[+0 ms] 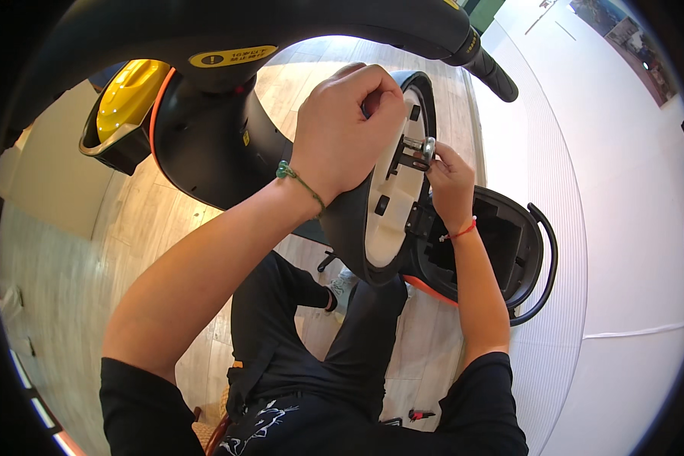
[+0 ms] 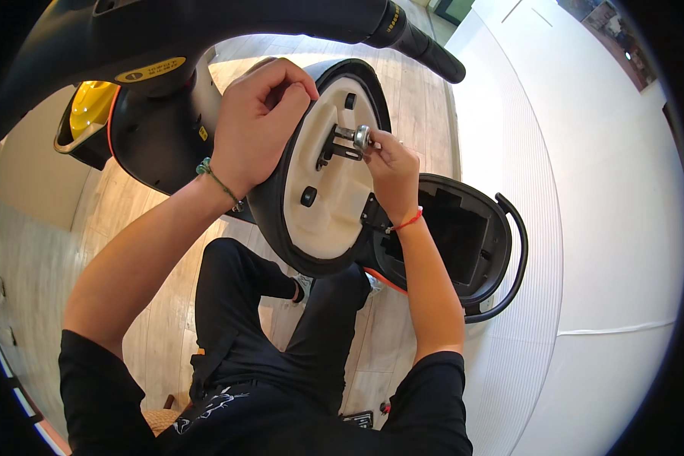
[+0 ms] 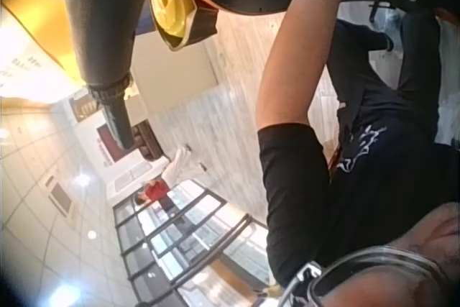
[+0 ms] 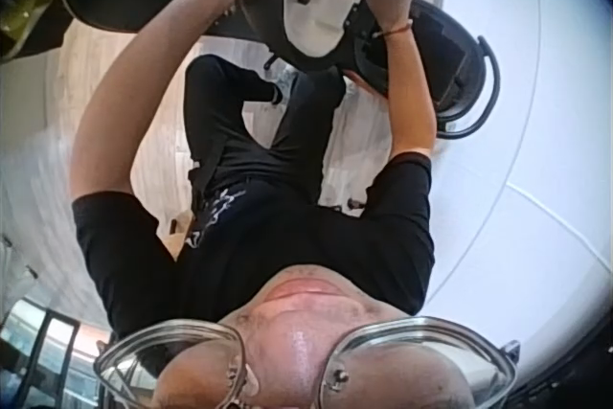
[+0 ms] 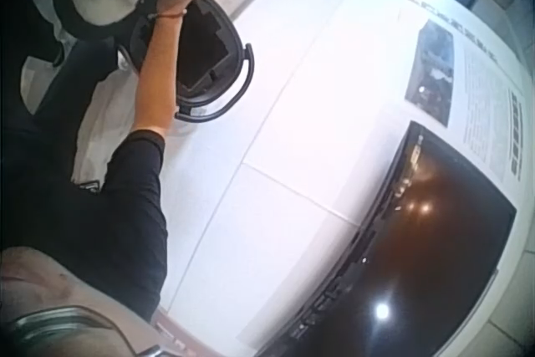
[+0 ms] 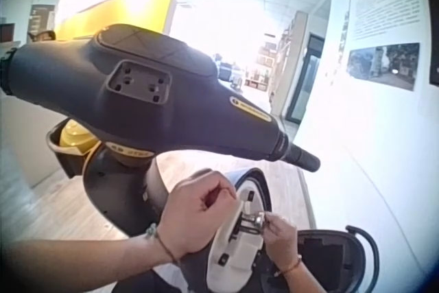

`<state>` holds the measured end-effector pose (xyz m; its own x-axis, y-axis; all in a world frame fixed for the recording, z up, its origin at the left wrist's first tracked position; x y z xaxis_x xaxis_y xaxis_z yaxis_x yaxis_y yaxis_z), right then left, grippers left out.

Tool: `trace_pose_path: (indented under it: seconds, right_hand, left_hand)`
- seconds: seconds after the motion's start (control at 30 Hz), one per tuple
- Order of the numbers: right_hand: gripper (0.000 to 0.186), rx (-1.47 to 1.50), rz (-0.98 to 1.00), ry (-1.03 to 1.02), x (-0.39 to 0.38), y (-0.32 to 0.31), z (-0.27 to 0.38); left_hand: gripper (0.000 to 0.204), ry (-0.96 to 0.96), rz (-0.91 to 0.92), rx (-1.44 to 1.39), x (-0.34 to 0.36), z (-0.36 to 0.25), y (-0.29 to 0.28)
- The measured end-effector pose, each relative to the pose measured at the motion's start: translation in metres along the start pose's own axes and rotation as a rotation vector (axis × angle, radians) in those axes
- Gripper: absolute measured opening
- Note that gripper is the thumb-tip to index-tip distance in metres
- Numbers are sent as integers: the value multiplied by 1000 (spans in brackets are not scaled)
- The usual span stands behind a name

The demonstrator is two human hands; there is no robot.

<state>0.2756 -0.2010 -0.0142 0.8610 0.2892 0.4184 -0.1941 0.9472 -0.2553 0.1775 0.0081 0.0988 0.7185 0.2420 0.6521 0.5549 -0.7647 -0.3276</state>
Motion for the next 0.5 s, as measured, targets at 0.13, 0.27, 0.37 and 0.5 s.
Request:
trace_pose_path:
  seconds: [0.13,0.27,0.37,0.5]
  right_hand:
    - [26,235,-34,-60,5,-4,6]
    - [23,276,-72,-164,14,-18,23]
    - [22,136,-63,-129,8,-18,41]
    - [21,189,3,122,-14,-4,44]
  left_hand:
    - [11,20,-14,11,1,-1,0]
    - [13,-46,6,9,1,4,1]
    - [12,-68,34,-1,-1,7,2]
    - [12,-43,3,-5,0,4,0]
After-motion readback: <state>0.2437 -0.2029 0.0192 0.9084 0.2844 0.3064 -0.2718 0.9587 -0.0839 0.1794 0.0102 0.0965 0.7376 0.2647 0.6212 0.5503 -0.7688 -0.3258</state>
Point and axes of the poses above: each hand's wrist, its own x-axis towards the middle knuckle, its own y-axis out of the palm, z = x × y, the point moved 9 cm from there along x, towards the middle knuckle, and after that the axes turned 14 degrees about x, right-handed, at the moved point
